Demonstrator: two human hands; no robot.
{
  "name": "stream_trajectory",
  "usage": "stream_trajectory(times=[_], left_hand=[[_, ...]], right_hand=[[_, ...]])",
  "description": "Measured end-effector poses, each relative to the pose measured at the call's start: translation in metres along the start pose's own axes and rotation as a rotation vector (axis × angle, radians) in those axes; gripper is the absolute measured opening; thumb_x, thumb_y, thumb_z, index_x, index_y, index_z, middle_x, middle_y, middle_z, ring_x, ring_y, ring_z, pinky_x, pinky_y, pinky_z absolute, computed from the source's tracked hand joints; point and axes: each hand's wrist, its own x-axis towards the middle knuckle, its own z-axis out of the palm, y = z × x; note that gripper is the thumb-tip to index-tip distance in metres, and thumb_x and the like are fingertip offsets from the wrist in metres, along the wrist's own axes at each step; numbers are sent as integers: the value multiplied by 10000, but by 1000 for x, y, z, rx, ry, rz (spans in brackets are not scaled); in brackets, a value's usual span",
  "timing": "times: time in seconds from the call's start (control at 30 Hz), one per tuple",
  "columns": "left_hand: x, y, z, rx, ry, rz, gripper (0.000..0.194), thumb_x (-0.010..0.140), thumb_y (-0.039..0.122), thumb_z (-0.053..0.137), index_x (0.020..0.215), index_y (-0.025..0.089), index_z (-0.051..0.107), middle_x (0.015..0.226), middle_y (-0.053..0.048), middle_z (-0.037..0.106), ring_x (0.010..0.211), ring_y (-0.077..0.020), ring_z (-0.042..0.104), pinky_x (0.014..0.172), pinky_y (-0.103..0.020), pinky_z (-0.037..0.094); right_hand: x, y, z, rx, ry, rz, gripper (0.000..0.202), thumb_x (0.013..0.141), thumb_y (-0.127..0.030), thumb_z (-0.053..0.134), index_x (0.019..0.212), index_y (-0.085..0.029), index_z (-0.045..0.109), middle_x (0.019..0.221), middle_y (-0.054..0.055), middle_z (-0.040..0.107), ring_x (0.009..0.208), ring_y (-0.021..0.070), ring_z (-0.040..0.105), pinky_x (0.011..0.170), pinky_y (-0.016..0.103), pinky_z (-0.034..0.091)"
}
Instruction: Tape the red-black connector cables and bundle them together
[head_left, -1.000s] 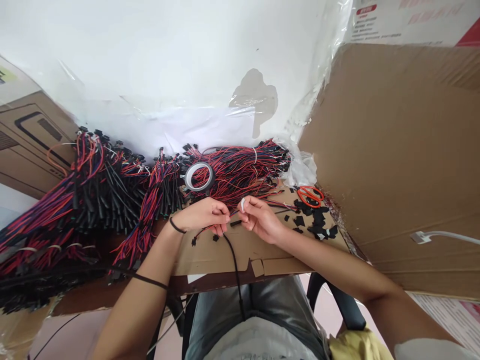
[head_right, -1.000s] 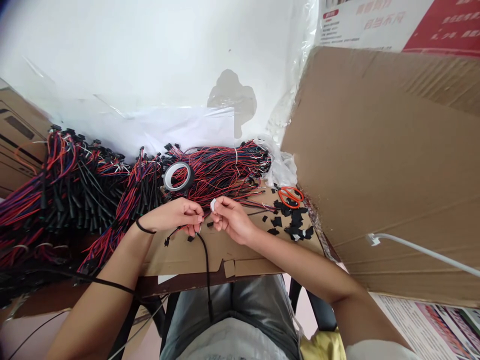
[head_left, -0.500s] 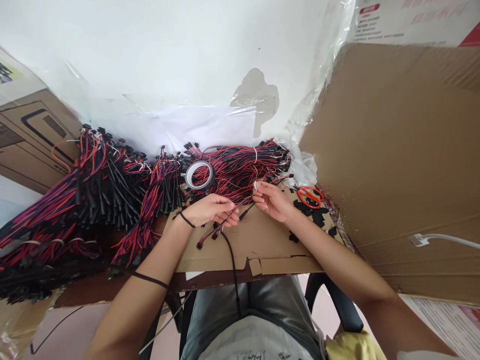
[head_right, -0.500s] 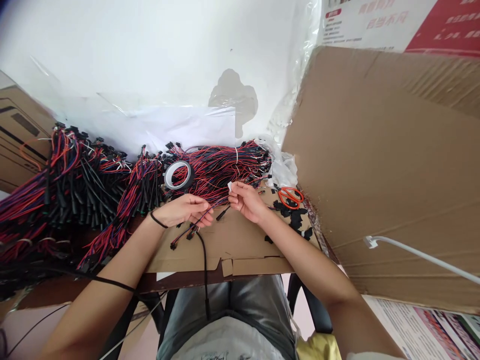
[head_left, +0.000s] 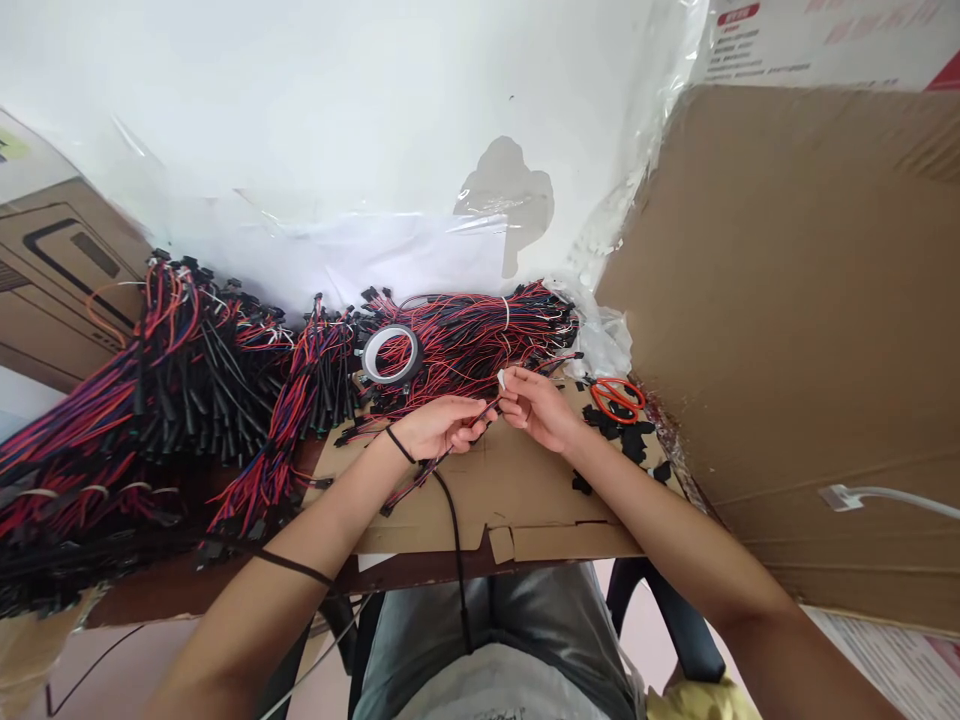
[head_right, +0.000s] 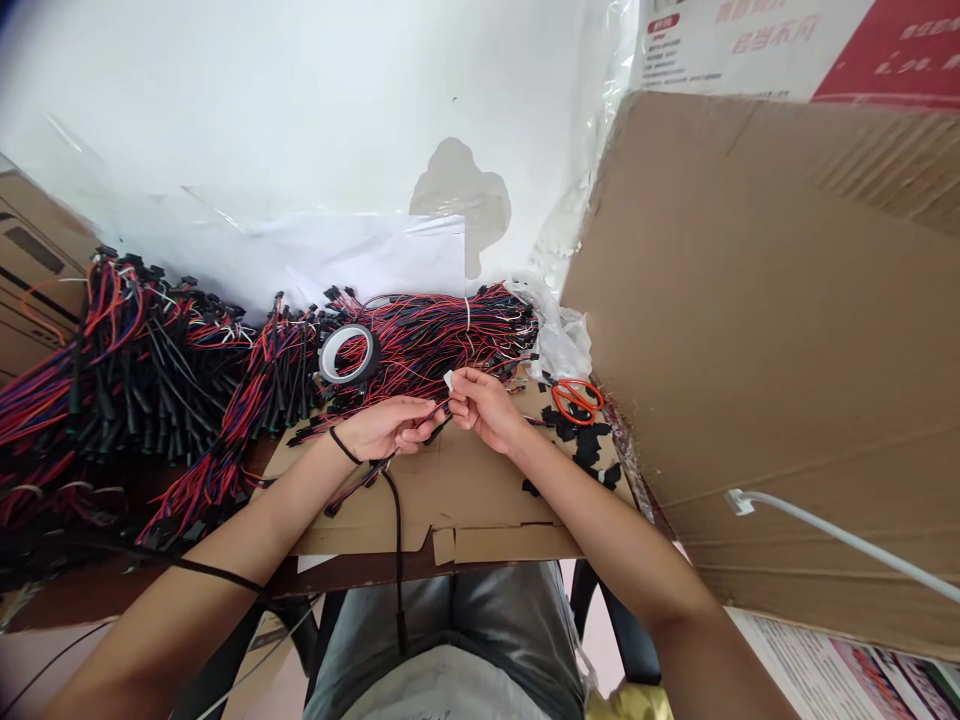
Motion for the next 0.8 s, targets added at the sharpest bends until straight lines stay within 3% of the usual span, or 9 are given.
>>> stream_trajectory(times=[0.07,0.13,0.37,0.6,0.7,0.8], left_hand=[[1,-1,-1,15,-39,11,187,851,251,606,758,89,606,490,67,409,348,9,209,347,-107,206],[1,-1,-3,50,-48,32,200,833,269,621,741,94,589,491,70,398,361,9,176,363,-118,183],[5,-8,-4,114,31,159,258,762,335,678,749,93,591,557,28,498,393,5,216,405,-157,150],[10,-13,-8,180,14,231,327,738,409,698,739,103,583,596,-6,558,413,-4,243,424,-186,117],[11,-15,-8,195,30,256,346,720,436,703,717,115,573,549,16,525,401,-11,247,415,-193,107],[12,-18,-7,172,77,287,364,694,457,713,713,124,567,520,39,491,390,-12,243,409,-194,110]], right_hand=[[0,0,0,7,-6,-19,368,679,-352,770,678,-181,443,575,-84,380,437,25,340,371,149,228],[1,1,-1,17,-9,-43,369,683,-354,767,679,-183,440,582,-83,381,441,28,346,370,150,239],[4,3,-3,39,11,-51,375,658,-339,781,668,-182,440,582,-82,376,447,31,358,365,148,252],[8,8,-6,78,25,-25,368,650,-314,791,666,-177,450,577,-82,376,453,25,371,360,129,271],[8,10,-5,66,25,-18,368,652,-332,799,671,-175,466,584,-82,401,458,22,397,369,120,326],[7,7,-6,-5,27,-26,350,665,-374,794,729,-183,509,737,-44,546,556,40,530,445,129,448]])
